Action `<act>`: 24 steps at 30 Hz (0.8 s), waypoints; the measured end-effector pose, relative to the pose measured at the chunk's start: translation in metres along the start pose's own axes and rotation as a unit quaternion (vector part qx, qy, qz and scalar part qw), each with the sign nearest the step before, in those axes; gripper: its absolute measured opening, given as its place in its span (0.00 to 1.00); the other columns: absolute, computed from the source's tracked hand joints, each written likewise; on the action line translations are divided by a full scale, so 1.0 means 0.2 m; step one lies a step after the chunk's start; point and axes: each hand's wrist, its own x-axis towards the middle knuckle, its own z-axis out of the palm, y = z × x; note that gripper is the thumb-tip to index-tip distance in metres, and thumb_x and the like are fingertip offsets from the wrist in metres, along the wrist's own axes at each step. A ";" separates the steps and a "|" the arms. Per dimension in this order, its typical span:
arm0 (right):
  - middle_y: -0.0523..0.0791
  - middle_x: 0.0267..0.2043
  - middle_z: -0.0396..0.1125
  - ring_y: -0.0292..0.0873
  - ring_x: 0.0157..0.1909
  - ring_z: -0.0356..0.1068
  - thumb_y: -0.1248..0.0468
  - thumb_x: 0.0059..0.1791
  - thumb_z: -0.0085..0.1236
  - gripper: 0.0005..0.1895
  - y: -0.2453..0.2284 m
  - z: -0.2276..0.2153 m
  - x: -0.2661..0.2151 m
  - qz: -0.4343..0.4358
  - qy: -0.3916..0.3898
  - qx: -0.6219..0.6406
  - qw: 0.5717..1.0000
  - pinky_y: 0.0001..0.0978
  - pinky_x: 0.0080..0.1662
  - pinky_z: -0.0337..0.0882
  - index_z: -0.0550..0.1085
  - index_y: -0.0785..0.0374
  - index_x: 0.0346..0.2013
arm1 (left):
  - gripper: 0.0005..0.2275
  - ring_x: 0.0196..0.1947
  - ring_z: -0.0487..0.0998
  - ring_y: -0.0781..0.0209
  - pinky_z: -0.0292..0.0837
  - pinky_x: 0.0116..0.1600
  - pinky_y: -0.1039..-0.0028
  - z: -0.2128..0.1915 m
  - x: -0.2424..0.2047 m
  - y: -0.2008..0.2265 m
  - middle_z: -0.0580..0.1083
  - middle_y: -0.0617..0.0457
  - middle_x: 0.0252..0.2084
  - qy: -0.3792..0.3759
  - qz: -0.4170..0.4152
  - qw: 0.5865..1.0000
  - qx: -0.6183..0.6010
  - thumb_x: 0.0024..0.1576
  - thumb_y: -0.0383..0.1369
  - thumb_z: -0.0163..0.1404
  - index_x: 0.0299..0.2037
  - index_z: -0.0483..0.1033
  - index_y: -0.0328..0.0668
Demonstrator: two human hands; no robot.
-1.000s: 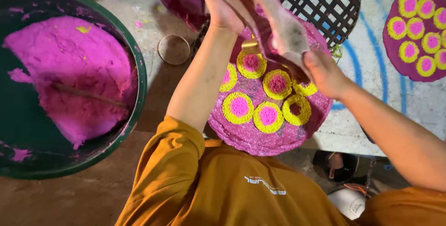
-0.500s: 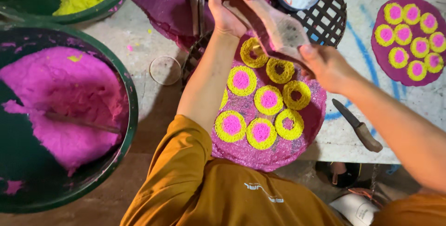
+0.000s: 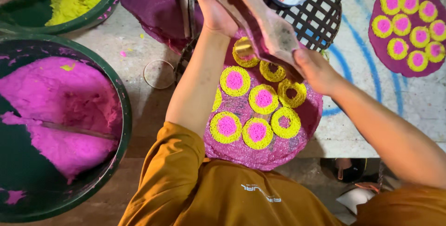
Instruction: The person uses a wooden mold and their hands to shape yellow paste into small rings and arrange them on pink paste discs.
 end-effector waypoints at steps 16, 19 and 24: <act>0.44 0.24 0.67 0.38 0.26 0.66 0.35 0.57 0.34 0.38 0.09 -0.09 -0.30 0.172 0.063 -0.049 0.982 0.34 0.32 0.67 0.73 0.68 0.31 | 0.13 0.30 0.63 0.65 0.65 0.46 0.66 -0.13 -0.08 -0.45 0.60 0.61 0.28 0.048 -0.031 0.994 -0.097 0.61 0.47 0.40 0.35 0.62 0.49; 0.44 0.24 0.66 0.38 0.25 0.65 0.36 0.55 0.32 0.36 0.08 -0.12 -0.29 0.222 0.046 -0.052 0.973 0.34 0.31 0.68 0.76 0.64 0.36 | 0.11 0.29 0.63 0.64 0.66 0.46 0.65 -0.12 -0.09 -0.46 0.60 0.61 0.27 0.076 -0.009 0.993 -0.093 0.61 0.46 0.39 0.34 0.62 0.49; 0.46 0.32 0.70 0.38 0.34 0.68 0.37 0.61 0.35 0.37 0.17 -0.07 -0.26 0.033 0.105 -0.125 0.986 0.33 0.38 0.67 0.75 0.68 0.44 | 0.12 0.29 0.65 0.64 0.67 0.45 0.66 -0.03 -0.05 -0.38 0.61 0.60 0.26 0.018 -0.013 0.997 -0.073 0.61 0.45 0.37 0.34 0.63 0.47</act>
